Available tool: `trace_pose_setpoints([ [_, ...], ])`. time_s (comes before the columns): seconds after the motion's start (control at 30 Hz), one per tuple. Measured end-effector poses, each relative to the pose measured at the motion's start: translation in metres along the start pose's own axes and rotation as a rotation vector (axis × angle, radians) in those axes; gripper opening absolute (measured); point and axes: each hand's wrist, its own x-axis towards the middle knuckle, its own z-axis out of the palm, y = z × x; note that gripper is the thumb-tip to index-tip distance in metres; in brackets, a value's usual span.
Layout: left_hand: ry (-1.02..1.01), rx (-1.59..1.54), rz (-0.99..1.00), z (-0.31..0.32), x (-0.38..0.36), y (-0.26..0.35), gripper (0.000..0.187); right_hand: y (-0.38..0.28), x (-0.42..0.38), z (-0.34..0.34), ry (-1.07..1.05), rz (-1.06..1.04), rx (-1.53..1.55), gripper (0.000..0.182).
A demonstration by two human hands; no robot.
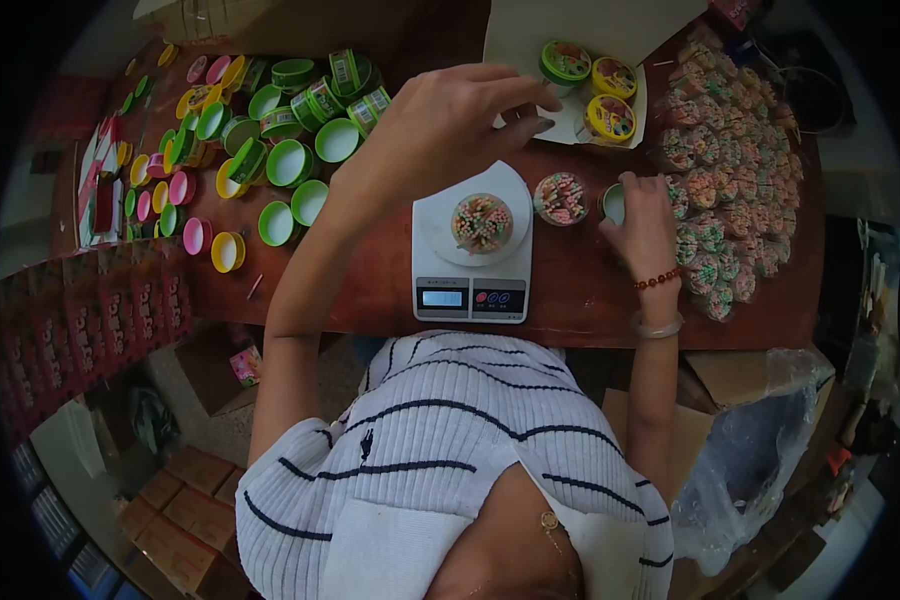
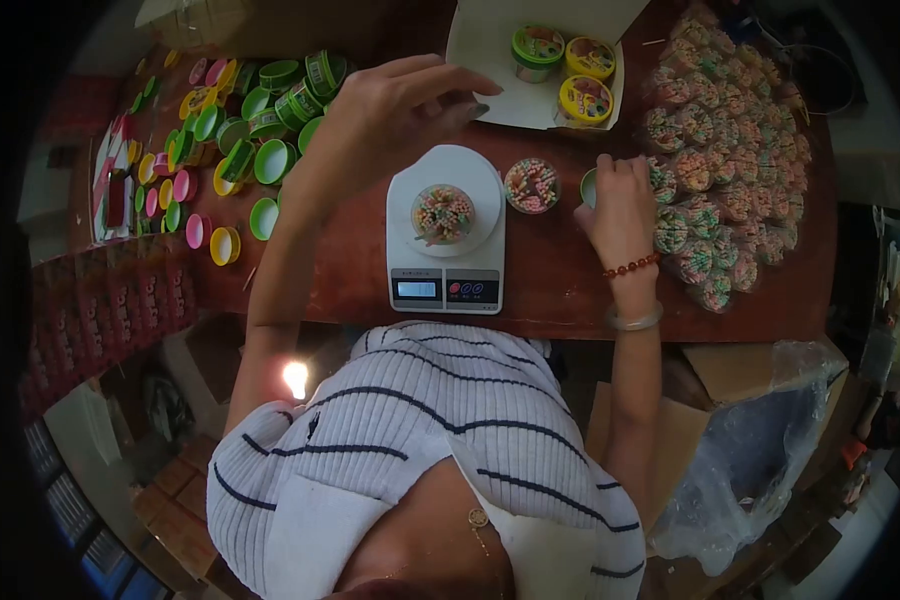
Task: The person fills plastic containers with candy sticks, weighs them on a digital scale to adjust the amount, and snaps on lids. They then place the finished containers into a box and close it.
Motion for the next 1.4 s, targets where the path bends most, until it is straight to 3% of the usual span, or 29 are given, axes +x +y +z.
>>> trace_pose_setpoints([
  [0.07,-0.001,-0.011,-0.011,-0.005,-0.012,0.006,0.022,-0.012,-0.008,-0.020,-0.003,0.091,0.097,0.055],
  [0.13,-0.010,-0.087,-0.069,-0.016,-0.031,0.015,0.028,-0.030,-0.027,-0.051,0.325,0.110,0.358,0.055],
  [0.17,-0.093,-0.173,-0.120,-0.024,-0.037,0.021,0.049,-0.043,-0.034,-0.065,0.338,0.021,0.553,0.057],
  [0.23,0.039,-0.631,-0.125,-0.005,-0.055,0.034,0.065,-0.071,-0.035,-0.077,0.334,-0.272,0.891,0.061],
  [0.27,-0.085,-0.680,-0.118,-0.009,-0.064,0.040,0.073,-0.094,-0.035,-0.079,0.313,-0.379,0.984,0.064],
  [0.33,0.000,-0.724,-0.146,-0.013,-0.091,0.040,0.072,-0.122,-0.034,-0.055,0.273,-0.444,1.039,0.074],
  [0.4,0.195,-0.534,-0.434,-0.019,-0.132,0.043,0.068,-0.135,-0.029,-0.037,0.309,-0.484,0.986,0.095],
  [0.43,0.296,-0.408,-0.568,-0.018,-0.156,0.037,0.066,-0.133,-0.032,-0.025,0.317,-0.485,0.985,0.095],
  [0.5,0.206,0.120,-0.576,-0.012,-0.194,0.025,0.070,-0.127,-0.037,0.003,0.236,-0.351,0.697,0.107],
  [0.57,0.125,0.134,-0.675,0.015,-0.245,0.010,0.074,-0.127,-0.040,0.029,0.231,-0.303,0.693,0.101],
  [0.63,0.037,0.144,-0.767,0.019,-0.256,0.016,0.079,-0.129,-0.036,0.039,0.154,-0.149,0.998,0.088],
  [0.73,0.123,0.109,-0.747,0.020,-0.251,0.018,0.079,-0.128,-0.043,0.017,0.277,-0.238,1.039,0.074],
  [0.93,-0.001,0.257,-0.699,0.004,-0.246,0.027,0.085,-0.134,-0.033,0.022,0.294,-0.206,1.154,0.067],
  [1.03,-0.244,0.255,-0.933,0.005,-0.244,0.024,0.082,-0.130,-0.025,0.016,0.285,-0.237,1.193,0.068],
  [1.17,-0.015,0.046,-0.821,0.000,-0.215,0.023,0.073,-0.117,-0.024,-0.003,0.043,-0.247,1.311,0.071],
  [1.23,0.273,-0.397,-0.598,0.005,-0.183,0.022,0.063,-0.119,-0.029,-0.001,-0.075,-0.233,1.392,0.072],
  [1.3,0.228,-0.490,-0.460,0.010,-0.145,0.024,0.052,-0.124,-0.033,0.006,-0.078,-0.142,1.539,0.075],
  [1.4,0.148,-0.506,-0.416,0.023,-0.116,0.030,0.043,-0.115,-0.037,0.009,0.085,-0.247,1.352,0.074],
])
